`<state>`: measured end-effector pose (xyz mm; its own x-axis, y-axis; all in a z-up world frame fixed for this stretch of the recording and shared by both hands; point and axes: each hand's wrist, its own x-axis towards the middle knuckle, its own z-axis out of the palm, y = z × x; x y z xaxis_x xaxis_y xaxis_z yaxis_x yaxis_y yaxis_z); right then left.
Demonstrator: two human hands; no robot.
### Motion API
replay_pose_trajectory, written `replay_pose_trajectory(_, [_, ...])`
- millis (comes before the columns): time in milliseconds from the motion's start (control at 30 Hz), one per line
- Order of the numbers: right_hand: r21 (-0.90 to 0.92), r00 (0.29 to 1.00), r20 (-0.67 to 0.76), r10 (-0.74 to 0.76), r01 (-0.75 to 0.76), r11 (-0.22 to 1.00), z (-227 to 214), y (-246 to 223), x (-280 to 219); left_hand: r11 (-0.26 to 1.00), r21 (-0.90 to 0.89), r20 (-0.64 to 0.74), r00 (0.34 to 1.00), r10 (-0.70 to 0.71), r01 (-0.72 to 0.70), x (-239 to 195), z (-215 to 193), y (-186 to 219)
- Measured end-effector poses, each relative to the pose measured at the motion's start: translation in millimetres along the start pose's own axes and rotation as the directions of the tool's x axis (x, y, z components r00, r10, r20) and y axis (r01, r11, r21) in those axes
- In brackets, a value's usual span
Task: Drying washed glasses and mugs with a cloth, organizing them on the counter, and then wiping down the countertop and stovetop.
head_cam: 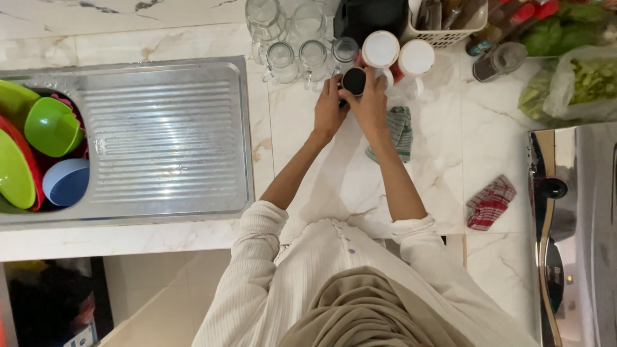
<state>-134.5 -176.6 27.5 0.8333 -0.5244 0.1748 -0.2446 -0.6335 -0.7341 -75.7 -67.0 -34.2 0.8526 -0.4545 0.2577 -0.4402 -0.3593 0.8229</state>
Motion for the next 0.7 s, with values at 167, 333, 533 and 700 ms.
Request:
replay_pose_trajectory(167, [-0.197,0.998,-0.038,-0.057,0.049,0.979,-30.9,76.1,-60.2,0.994,0.011,0.046,0.993,-0.107,0.107,-5.9,-0.2,0.8])
replay_pose_trajectory(333, [-0.487,0.975,-0.134,-0.177,0.090,0.869,-45.8,114.2,-98.6,0.999,0.044,-0.041,0.999,0.021,-0.019,-32.0,-11.7,30.1])
replay_pose_trajectory(533, [-0.192,0.977,-0.187,-0.107,0.070,0.979,-14.4,126.1,-120.6,0.947,0.309,-0.098,0.988,0.121,-0.085,-103.2,10.9,17.4])
replay_pose_trajectory(700, [0.559,0.972,0.165,0.170,-0.234,0.795,-26.4,63.1,-131.9,0.501,-0.566,0.572,0.749,-0.333,0.655,-128.6,37.7,-13.1])
